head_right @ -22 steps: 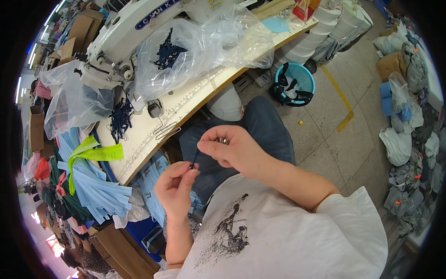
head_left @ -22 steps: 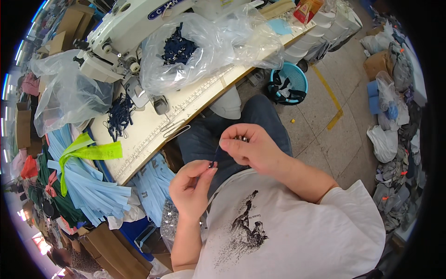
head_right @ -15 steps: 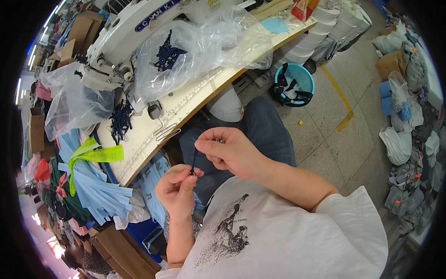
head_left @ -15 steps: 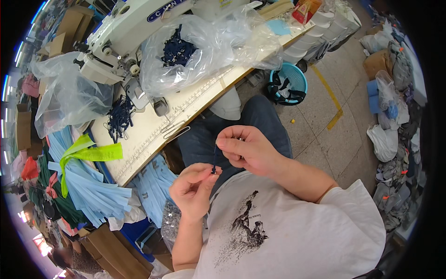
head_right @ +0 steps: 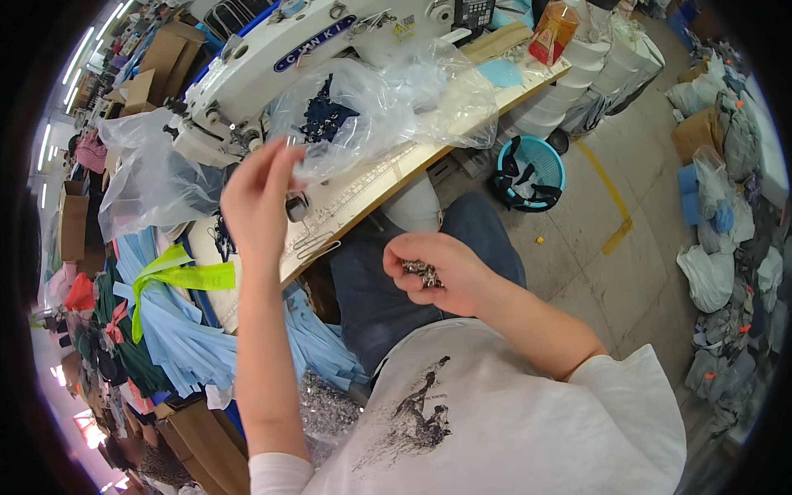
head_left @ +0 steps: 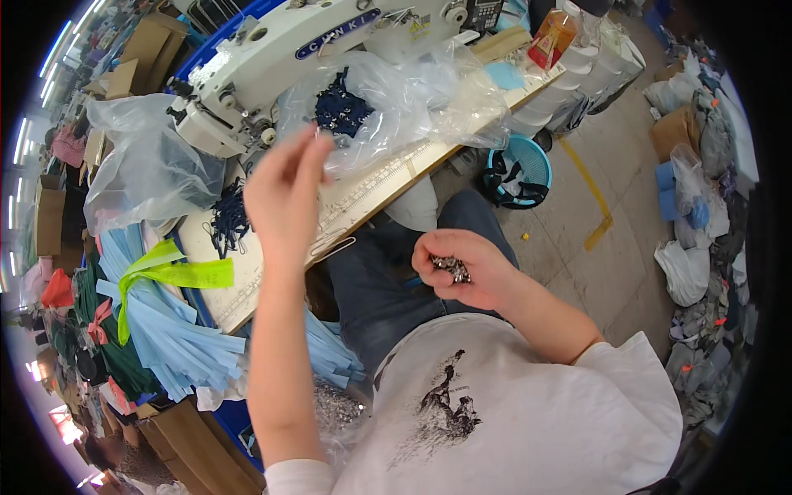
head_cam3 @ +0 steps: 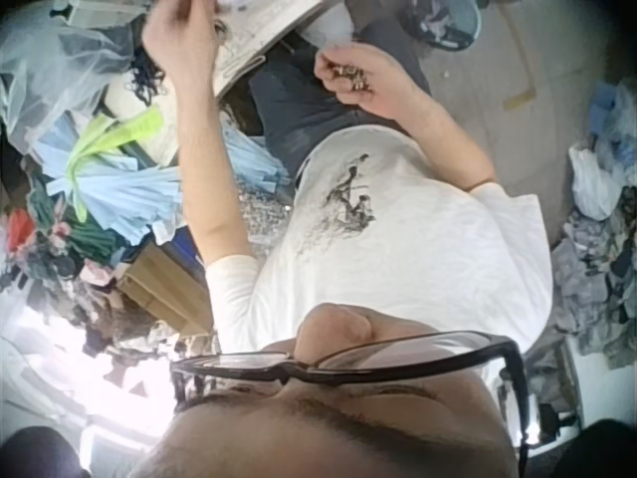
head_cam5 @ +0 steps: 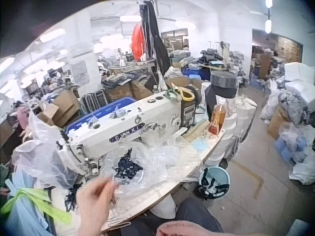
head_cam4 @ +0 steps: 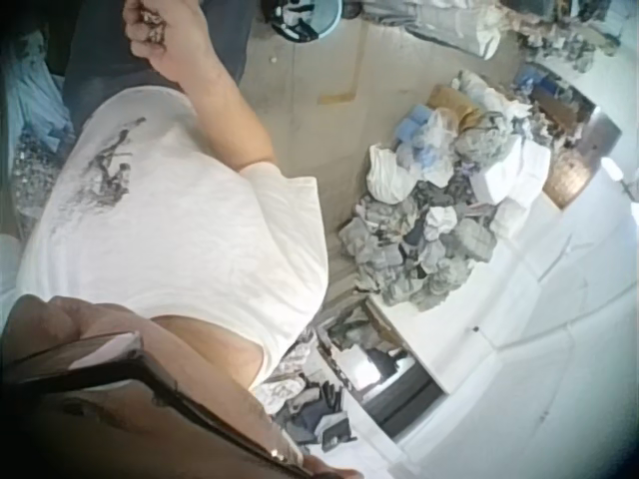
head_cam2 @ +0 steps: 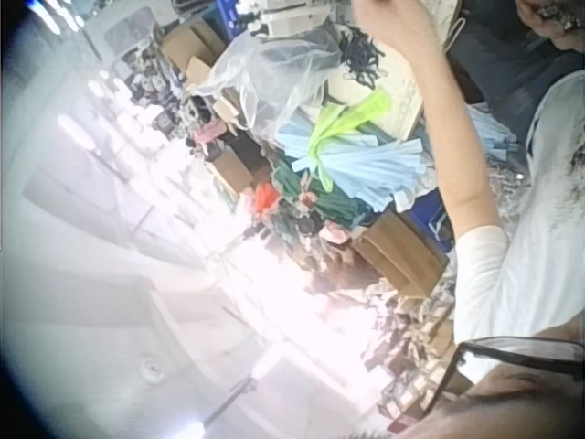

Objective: The person attaches small metal stoppers onto cord loops by hand, repeatedly threading the cords through the metal pieces.

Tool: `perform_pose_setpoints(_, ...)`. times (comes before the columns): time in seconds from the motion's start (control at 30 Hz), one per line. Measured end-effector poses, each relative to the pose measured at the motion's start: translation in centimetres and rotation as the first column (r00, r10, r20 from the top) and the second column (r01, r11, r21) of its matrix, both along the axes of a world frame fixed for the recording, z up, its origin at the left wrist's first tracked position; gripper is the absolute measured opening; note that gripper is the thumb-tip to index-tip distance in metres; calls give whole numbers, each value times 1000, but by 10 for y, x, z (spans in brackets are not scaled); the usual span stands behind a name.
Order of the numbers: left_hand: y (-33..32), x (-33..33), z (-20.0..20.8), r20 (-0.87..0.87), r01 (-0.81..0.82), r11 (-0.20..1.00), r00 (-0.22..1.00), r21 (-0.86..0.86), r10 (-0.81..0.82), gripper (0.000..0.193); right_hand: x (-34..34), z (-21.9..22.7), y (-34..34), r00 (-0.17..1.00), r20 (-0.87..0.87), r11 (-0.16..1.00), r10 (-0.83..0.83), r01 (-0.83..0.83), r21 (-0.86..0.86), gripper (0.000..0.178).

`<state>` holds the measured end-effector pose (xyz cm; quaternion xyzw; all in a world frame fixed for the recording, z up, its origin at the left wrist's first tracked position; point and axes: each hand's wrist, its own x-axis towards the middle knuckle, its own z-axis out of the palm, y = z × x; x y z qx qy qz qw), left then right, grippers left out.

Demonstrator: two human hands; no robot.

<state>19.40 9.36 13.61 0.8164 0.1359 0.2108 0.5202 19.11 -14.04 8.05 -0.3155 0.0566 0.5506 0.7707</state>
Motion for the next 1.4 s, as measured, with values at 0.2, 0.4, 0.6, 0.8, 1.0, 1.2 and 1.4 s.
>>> perform_pose_setpoints(0.2,48,29,15,19,-65,988,998,141,63,30,-16,-7,-8,985,-152,993,83,-69,94,20)
perform_pose_setpoints(0.4,104,-72,-28,64,-338,941,940,23,336,24,-21,-9,-11,990,-73,992,116,-119,-35,19)
perform_pose_setpoints(0.6,127,-125,-101,-198,-253,781,881,570,429,27,-24,-25,-7,975,-19,972,220,-217,91,19)
perform_pose_setpoints(0.8,119,-125,-105,-127,-363,789,868,497,479,16,-23,-14,-1,975,-20,976,219,-219,-1,27)
perform_pose_setpoints(1.0,111,-120,-73,196,-424,843,905,332,378,16,-30,-20,-4,975,-47,976,217,-218,-26,38)
perform_pose_setpoints(1.2,81,-129,-53,157,-321,944,931,-78,329,18,-28,-18,1,974,-108,980,198,-193,48,50)
perform_pose_setpoints(1.4,-17,-140,-47,-14,-130,777,988,-616,154,7,-29,-20,-4,948,-236,963,215,-165,214,39)
